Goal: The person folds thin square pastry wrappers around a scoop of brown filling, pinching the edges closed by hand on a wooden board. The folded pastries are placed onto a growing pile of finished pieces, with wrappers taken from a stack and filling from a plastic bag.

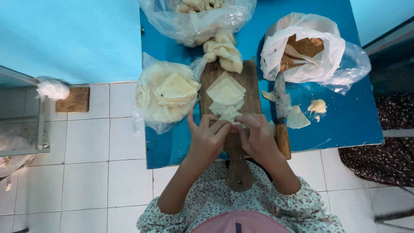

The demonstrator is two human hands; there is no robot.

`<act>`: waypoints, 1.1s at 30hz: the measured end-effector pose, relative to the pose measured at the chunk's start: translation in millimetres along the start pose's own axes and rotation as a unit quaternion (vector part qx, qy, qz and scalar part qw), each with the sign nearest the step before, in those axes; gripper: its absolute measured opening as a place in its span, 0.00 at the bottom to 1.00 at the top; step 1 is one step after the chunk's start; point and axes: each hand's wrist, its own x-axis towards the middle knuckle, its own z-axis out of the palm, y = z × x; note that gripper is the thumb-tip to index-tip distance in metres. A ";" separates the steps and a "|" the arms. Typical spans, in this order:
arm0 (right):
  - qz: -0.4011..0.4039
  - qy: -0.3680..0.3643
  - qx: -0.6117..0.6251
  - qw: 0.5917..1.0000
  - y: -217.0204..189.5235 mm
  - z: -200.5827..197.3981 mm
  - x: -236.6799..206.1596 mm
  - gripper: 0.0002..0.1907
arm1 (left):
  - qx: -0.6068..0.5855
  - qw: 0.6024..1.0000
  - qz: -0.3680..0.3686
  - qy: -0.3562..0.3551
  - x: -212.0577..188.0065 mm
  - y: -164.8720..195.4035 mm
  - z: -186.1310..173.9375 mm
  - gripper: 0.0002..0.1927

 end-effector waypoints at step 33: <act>0.188 0.059 0.153 0.968 -26.9 -0.6 6.2 0.41 | 0.091 0.995 -0.045 0.010 -35.4 17.8 -27.8 0.08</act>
